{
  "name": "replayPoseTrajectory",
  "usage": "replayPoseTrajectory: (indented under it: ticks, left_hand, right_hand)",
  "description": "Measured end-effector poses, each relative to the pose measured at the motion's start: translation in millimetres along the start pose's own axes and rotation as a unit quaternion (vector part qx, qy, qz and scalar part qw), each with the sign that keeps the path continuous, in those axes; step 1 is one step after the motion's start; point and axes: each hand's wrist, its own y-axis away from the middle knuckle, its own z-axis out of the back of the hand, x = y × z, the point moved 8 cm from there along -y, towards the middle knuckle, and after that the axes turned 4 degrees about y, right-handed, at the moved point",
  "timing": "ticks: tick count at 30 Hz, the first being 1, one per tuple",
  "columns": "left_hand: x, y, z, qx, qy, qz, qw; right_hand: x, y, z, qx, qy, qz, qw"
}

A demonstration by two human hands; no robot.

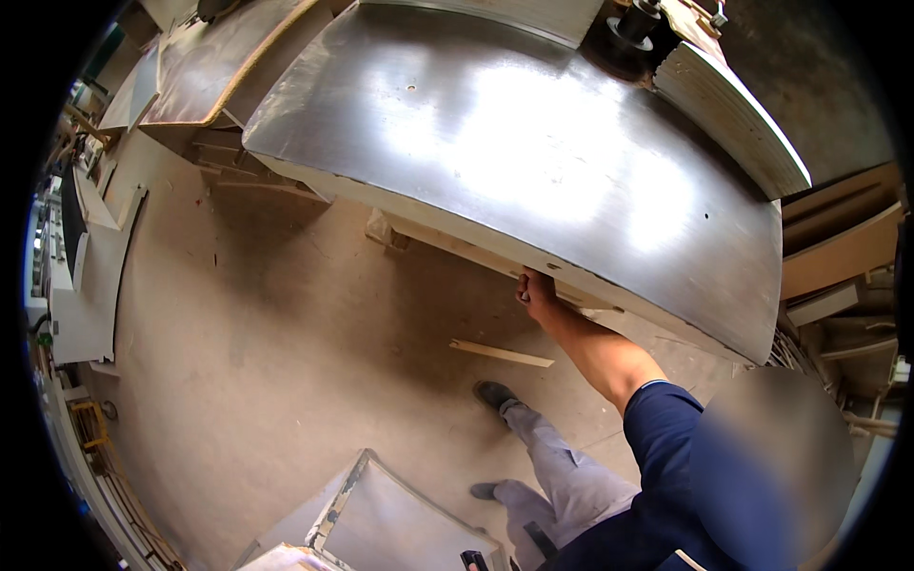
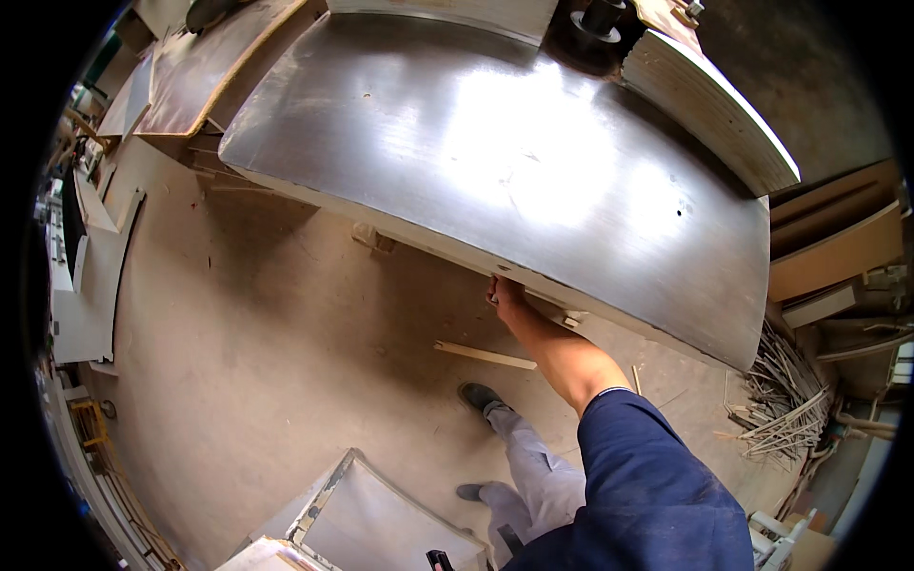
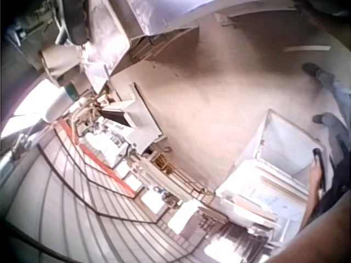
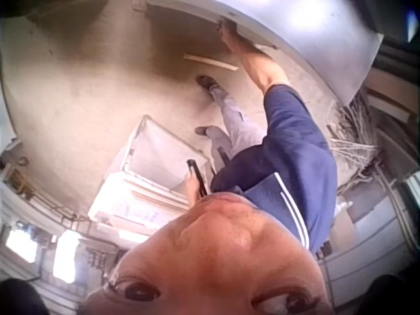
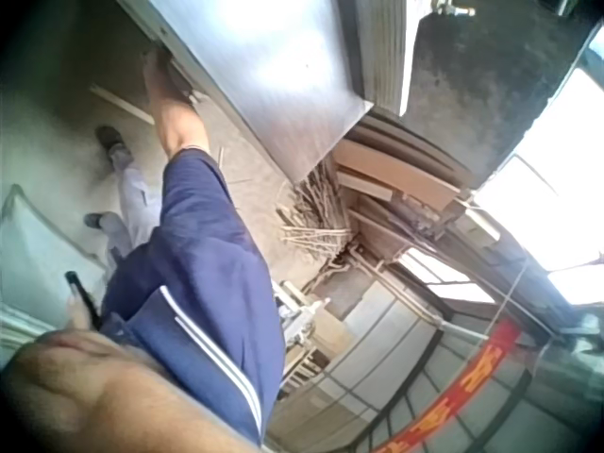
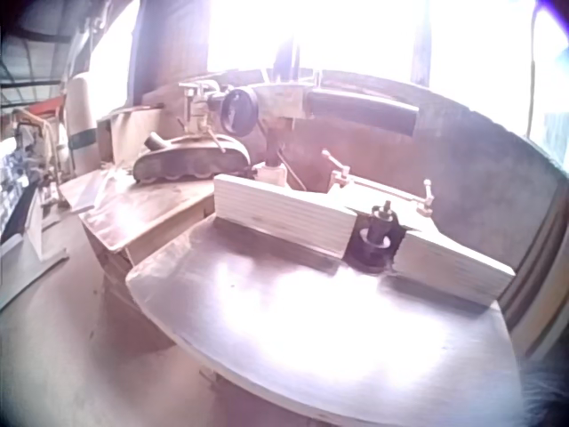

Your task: The person picks up several large rectangular wooden panels one at a time and feeds them through a stationary shaping machine by hand, then places a black plastic strip onto the edge of a finished panel.

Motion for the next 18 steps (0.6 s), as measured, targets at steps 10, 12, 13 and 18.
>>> replayPoseTrajectory:
  ticks: [10,12,13,18]
  left_hand:
    - [6.7,60.8,45.8,-0.113,0.142,-0.145,0.973]
    - [42.2,83.3,73.4,-0.226,0.163,-0.165,0.946]
    - [61.1,97.3,93.8,-0.255,0.195,-0.154,0.935]
    - [225.9,171.4,175.8,-0.518,0.246,-0.071,0.816]
  right_hand:
    - [-54.6,59.0,17.9,0.068,0.284,-0.087,0.952]
    - [-113.1,106.3,24.1,0.102,0.363,-0.119,0.918]
    - [-146.0,133.4,4.3,0.180,0.336,-0.140,0.914]
    - [-226.9,419.5,-158.9,0.435,0.420,-0.141,0.783]
